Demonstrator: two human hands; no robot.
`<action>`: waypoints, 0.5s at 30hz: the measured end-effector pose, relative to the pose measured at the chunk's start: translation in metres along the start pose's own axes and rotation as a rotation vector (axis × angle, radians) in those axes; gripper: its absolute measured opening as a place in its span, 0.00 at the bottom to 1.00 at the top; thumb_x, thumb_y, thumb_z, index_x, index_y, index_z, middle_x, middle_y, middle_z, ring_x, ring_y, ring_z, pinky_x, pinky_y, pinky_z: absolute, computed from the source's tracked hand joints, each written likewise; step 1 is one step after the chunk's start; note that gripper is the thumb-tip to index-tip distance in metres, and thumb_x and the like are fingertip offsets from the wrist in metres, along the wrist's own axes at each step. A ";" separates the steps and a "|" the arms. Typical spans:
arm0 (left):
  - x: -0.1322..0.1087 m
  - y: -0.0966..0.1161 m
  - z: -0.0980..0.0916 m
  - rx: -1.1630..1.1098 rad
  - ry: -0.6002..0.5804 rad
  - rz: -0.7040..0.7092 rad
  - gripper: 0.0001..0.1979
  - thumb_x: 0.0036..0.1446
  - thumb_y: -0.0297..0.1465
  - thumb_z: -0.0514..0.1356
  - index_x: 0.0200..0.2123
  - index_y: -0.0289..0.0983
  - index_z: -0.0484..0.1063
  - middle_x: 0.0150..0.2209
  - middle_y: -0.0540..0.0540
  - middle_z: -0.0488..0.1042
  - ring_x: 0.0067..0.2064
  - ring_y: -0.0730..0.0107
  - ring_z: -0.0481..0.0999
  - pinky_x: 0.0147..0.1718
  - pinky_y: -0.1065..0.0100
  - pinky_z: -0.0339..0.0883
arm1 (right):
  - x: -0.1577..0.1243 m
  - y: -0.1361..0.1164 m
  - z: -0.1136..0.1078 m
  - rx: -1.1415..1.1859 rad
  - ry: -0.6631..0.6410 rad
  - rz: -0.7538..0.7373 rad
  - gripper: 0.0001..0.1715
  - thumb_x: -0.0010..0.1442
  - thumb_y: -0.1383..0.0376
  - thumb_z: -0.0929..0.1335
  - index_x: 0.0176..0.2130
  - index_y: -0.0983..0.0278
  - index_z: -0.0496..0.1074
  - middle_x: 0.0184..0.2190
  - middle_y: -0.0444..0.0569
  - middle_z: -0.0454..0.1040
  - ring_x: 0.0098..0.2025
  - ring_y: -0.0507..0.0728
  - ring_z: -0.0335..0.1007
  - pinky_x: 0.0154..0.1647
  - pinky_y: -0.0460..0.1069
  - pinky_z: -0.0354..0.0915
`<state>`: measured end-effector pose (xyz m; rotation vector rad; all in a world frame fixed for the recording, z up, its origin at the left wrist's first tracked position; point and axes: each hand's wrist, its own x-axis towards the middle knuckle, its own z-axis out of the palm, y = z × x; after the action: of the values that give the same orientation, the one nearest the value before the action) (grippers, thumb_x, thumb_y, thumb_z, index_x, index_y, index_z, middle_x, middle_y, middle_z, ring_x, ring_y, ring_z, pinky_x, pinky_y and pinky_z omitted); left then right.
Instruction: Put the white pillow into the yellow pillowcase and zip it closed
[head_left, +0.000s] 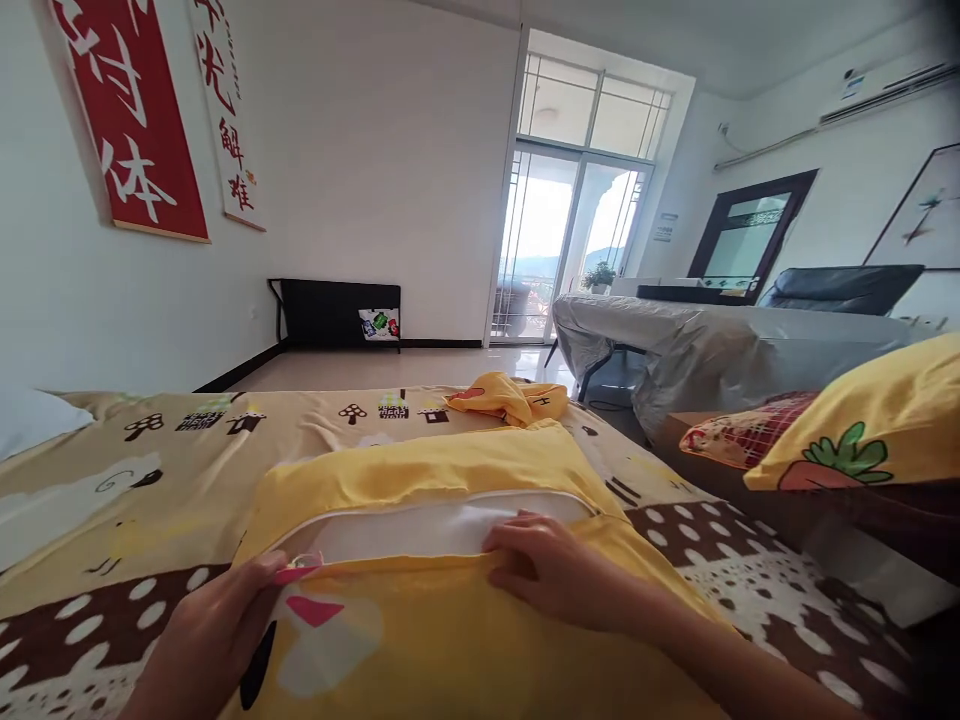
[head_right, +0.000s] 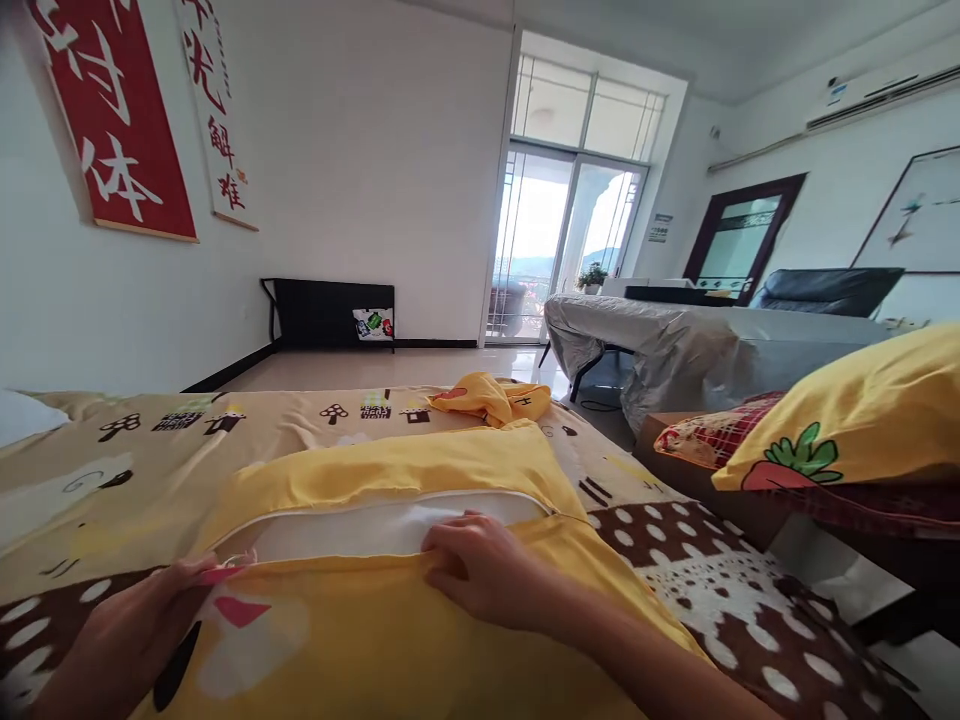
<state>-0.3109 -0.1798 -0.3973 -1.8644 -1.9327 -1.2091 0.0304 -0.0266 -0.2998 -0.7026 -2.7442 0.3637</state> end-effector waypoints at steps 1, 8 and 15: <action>0.000 0.000 0.001 0.023 0.002 -0.017 0.14 0.62 0.45 0.52 0.40 0.44 0.71 0.43 0.47 0.80 0.42 0.63 0.79 0.41 0.68 0.71 | -0.010 0.017 -0.006 -0.025 0.011 0.014 0.07 0.59 0.65 0.64 0.34 0.59 0.73 0.29 0.43 0.74 0.34 0.54 0.67 0.42 0.48 0.61; 0.041 0.039 -0.021 -0.039 -0.385 -0.059 0.19 0.62 0.45 0.50 0.25 0.40 0.67 0.25 0.50 0.70 0.27 0.72 0.70 0.27 0.75 0.66 | -0.058 0.110 -0.027 -0.058 0.090 0.157 0.16 0.63 0.56 0.62 0.29 0.61 0.70 0.27 0.47 0.72 0.36 0.57 0.67 0.41 0.52 0.63; 0.083 0.049 -0.047 -0.085 -0.302 -0.007 0.16 0.59 0.44 0.53 0.29 0.41 0.72 0.44 0.47 0.72 0.46 0.67 0.72 0.46 0.73 0.66 | -0.036 0.127 -0.014 0.001 0.596 0.194 0.18 0.64 0.53 0.58 0.33 0.61 0.67 0.29 0.49 0.74 0.32 0.57 0.69 0.33 0.49 0.63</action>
<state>-0.3003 -0.1556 -0.2936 -2.1954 -2.0639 -1.0786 0.1189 0.0656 -0.3336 -0.9079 -2.1224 0.1584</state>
